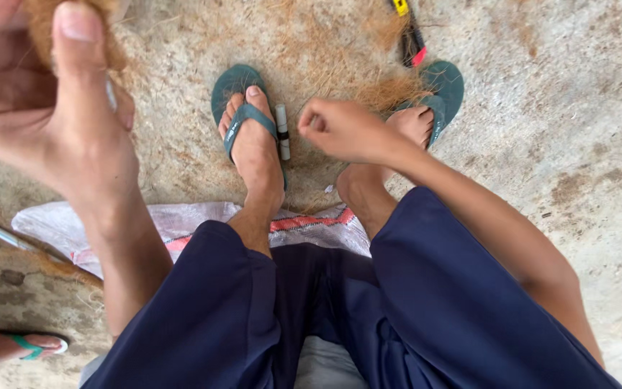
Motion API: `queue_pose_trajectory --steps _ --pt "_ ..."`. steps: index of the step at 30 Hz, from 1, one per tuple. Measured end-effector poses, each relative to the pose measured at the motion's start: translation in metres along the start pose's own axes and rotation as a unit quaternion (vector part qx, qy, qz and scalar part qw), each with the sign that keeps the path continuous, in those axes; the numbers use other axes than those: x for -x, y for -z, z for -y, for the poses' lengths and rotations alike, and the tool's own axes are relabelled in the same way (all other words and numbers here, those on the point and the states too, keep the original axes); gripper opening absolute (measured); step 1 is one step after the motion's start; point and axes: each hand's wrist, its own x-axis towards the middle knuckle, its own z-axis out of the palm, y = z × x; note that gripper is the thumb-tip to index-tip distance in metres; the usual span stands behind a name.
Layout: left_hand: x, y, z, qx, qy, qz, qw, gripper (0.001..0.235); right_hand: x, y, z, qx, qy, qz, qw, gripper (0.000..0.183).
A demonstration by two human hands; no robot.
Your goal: The person wraps a long wooden broom handle with natural fiber using a white plastic tube to guide the wrapping. They use a utility knife to trim excess fibers and scissors to cut the binding string, then continue wrapping and trimming along the handle.
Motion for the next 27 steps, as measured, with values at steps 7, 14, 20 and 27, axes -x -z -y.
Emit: queue_pose_trajectory --steps 7,14,20,27 --pt "0.010 -0.013 -0.020 0.016 0.041 -0.021 0.999 0.013 -0.040 -0.116 -0.057 0.246 0.026 -0.077 0.966 0.052" --pt "0.013 -0.001 -0.011 0.008 0.008 0.000 1.000 0.015 -0.047 -0.111 -0.049 0.236 0.031 -0.063 0.969 0.042" --pt "0.010 0.012 0.004 0.002 0.006 0.001 1.000 0.015 -0.004 0.010 -0.009 0.103 -0.046 0.013 0.993 0.028" --pt "0.004 -0.002 0.011 0.001 0.034 -0.012 0.999 0.020 0.063 0.129 0.085 -0.056 -0.093 -0.031 0.994 0.038"
